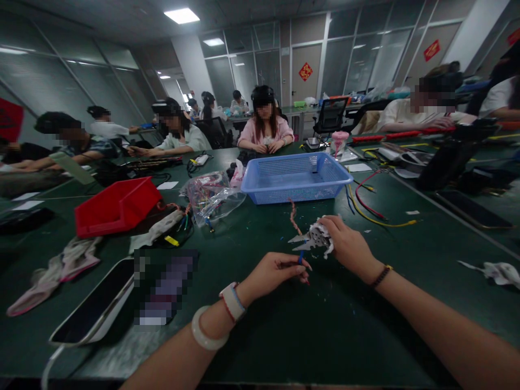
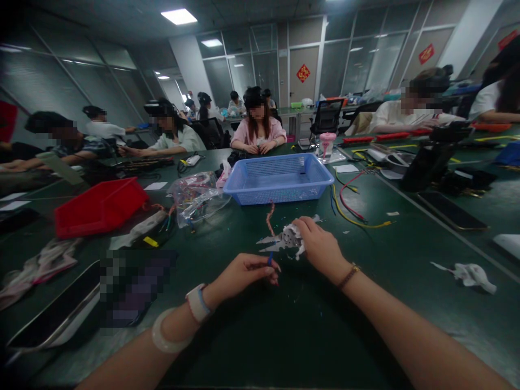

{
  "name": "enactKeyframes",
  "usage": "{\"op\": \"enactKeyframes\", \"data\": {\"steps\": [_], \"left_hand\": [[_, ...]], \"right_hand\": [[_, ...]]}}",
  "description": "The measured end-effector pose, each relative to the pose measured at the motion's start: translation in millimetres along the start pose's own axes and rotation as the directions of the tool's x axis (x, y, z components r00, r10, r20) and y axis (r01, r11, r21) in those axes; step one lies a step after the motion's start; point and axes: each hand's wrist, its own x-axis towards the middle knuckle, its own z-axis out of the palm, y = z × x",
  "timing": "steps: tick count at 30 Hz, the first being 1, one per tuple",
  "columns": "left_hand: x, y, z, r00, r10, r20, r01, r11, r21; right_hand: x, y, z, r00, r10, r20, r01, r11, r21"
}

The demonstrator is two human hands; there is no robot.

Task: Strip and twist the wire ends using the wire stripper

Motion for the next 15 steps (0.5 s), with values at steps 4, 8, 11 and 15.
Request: {"op": "enactKeyframes", "data": {"steps": [4,8,11,15], "left_hand": [[0,-2,0.5,0.999,-0.014,-0.038,0.014,1.000,0.007],[1,-7,1.3,0.996,-0.027,-0.084,0.027,1.000,-0.006],[1,-8,3.2,0.991,-0.034,-0.132,0.034,0.999,-0.006],[2,-6,7.5,0.980,-0.043,-0.194,0.040,0.999,-0.019]], "right_hand": [[0,-4,0,1.000,0.010,0.029,-0.009,1.000,-0.020],[1,-8,-1,0.999,0.018,0.043,-0.016,0.998,-0.065],[1,-12,-1,0.999,0.016,0.047,-0.012,0.996,-0.088],[0,-17,0,0.999,0.003,0.046,0.002,0.996,-0.092]]}}
